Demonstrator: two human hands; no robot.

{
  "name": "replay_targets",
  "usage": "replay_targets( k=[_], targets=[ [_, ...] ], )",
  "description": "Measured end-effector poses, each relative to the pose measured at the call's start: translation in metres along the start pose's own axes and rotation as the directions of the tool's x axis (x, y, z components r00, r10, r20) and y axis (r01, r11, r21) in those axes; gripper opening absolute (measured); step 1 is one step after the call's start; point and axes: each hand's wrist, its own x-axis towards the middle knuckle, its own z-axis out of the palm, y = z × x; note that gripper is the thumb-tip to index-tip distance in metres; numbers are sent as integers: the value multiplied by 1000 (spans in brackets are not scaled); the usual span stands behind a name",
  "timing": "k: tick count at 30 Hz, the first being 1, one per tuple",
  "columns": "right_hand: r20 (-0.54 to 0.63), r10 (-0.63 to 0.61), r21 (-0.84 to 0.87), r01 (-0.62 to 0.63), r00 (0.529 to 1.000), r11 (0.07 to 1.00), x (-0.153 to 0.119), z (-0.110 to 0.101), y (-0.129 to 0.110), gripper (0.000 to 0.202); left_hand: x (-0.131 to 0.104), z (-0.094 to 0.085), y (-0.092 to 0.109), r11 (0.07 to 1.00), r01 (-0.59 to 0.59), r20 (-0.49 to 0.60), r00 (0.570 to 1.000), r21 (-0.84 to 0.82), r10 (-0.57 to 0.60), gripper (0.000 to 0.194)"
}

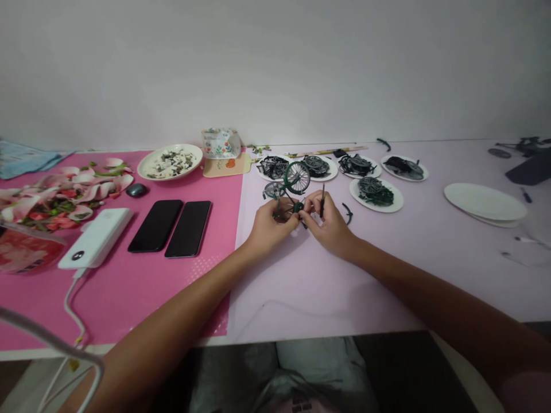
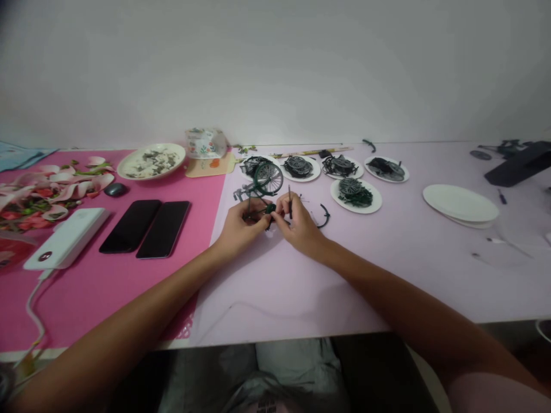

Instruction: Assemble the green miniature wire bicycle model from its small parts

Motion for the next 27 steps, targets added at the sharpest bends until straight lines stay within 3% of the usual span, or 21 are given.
replay_targets(
  k=[12,18,23,27],
  targets=[
    [9,44,28,-44,999,999,0,1,0,26,0,-1,-1,1000,-1,6,1000,17,1,23],
    [14,79,12,-79,997,997,1,-8,-14,24,1,0,-2,1000,7,-24,1000,-8,-7,25],
    [36,75,-121,-70,997,990,7,-19,-20,40,3,-2,-2,1000,7,-83,997,5,-7,27],
    [55,23,-262,-8,998,965,11,-21,-14,31,5,-4,-6,1000,-22,-124,992,-4,21,24]
  ],
)
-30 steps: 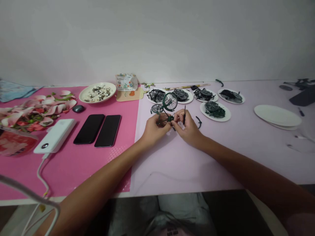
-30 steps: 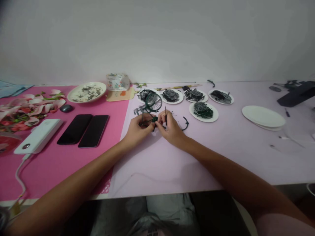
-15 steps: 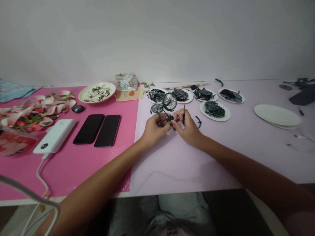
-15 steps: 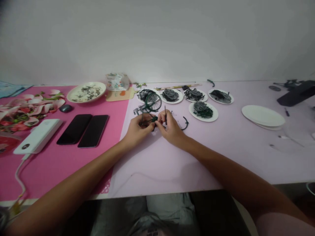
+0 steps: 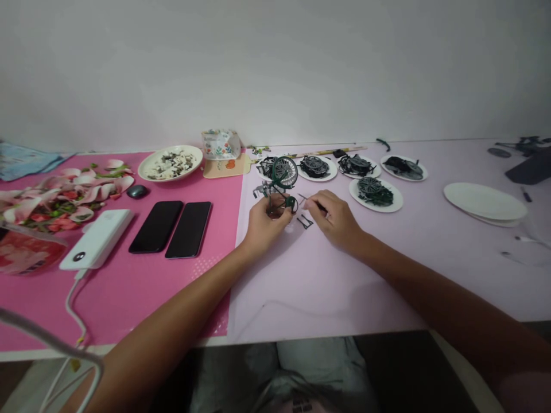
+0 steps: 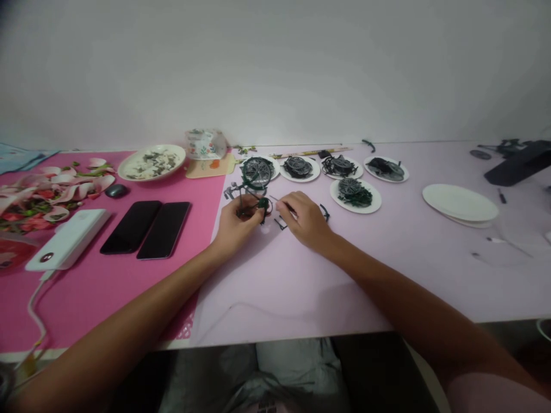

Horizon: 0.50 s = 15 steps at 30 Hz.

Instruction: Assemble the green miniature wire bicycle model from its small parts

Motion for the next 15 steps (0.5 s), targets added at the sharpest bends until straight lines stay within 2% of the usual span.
replay_targets(
  k=[4,10,15],
  targets=[
    [-27,-39,-76,37,999,996,-1,2,3,18,1,-1,-2,999,-30,-42,999,22,31,25],
    [-28,-120,-119,116,992,986,-4,5,3,15,0,-2,-1,995,-59,-33,998,79,62,23],
    [-20,-135,-124,132,991,984,-3,7,5,13,-2,-2,-1,993,-57,-20,998,103,60,21]
  ],
)
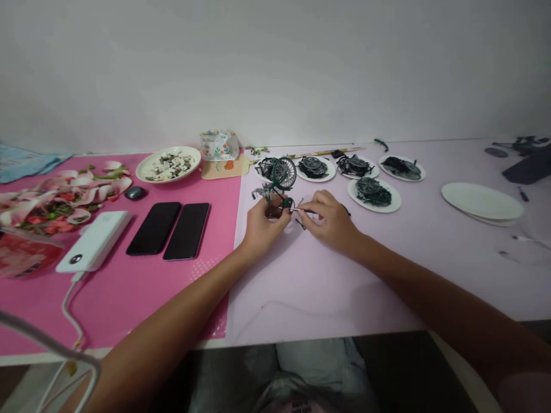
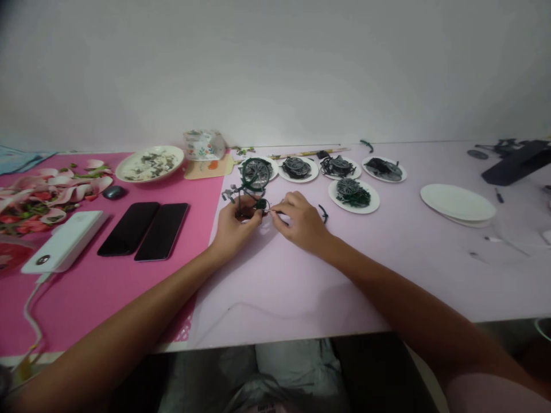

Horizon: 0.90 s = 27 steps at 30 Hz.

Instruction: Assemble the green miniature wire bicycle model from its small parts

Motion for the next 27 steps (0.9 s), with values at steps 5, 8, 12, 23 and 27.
replay_targets(
  k=[5,8,12,23,27],
  targets=[
    [3,-17,-9,17,1000,1000,0,1,1,13,0,0,0,1000,-14,1,1000,17,14,17],
    [15,-11,-45,12,1000,999,0,0,0,14,0,0,-1,999,-25,-1,1000,36,25,18],
    [23,-48,-103,50,999,993,1,-1,-2,15,-1,1,-3,999,-30,-2,1000,43,30,20],
    [122,-100,-267,130,987,955,2,-4,-7,18,-4,0,-5,989,-78,46,996,126,73,22],
    [115,-76,-241,102,990,965,0,-3,-10,14,-4,0,-5,986,-84,48,996,142,78,23]
  ],
)
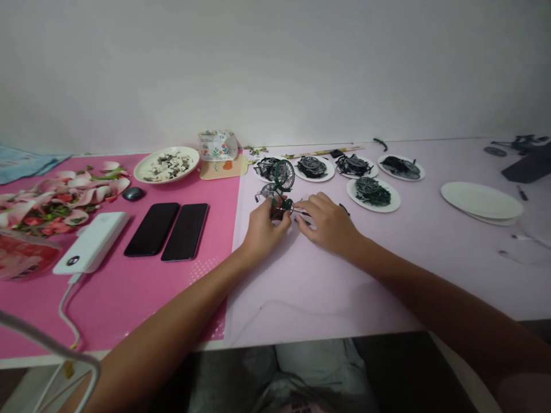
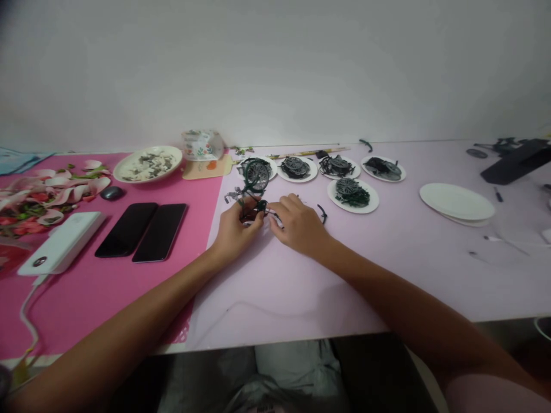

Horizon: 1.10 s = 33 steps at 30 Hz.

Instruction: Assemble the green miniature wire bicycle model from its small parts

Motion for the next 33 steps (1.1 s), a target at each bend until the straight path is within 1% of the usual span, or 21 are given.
replay_targets(
  k=[3,7,12,16,23,26,27,31,33],
  targets=[
    [21,62,41,-63,998,997,-1,1,-2,16,0,1,-1,1000,2,-4,1000,-29,-2,24],
    [32,134,53,-135,990,989,-3,2,0,11,1,1,-2,997,19,-3,1000,-68,-19,29],
    [80,123,88,-130,989,988,-3,5,7,8,1,1,-4,998,17,6,1000,-52,-17,33],
    [71,113,106,-121,991,987,-2,4,10,5,1,1,-5,998,17,9,1000,-62,-16,35],
    [30,131,78,-133,991,988,0,0,11,25,0,2,-1,997,22,24,1000,-72,-21,31],
    [28,172,74,-173,985,982,0,-2,9,32,0,2,-1,996,26,30,999,-87,-24,32],
    [38,194,83,-196,980,977,0,-2,7,30,0,2,-2,996,25,29,999,-89,-22,33],
    [92,258,168,-270,962,948,-1,-3,4,9,0,1,-6,996,3,8,1000,-89,-2,32],
    [99,270,204,-285,958,936,-1,-1,4,8,1,1,-8,995,-10,7,1000,-98,11,32]
  ],
)
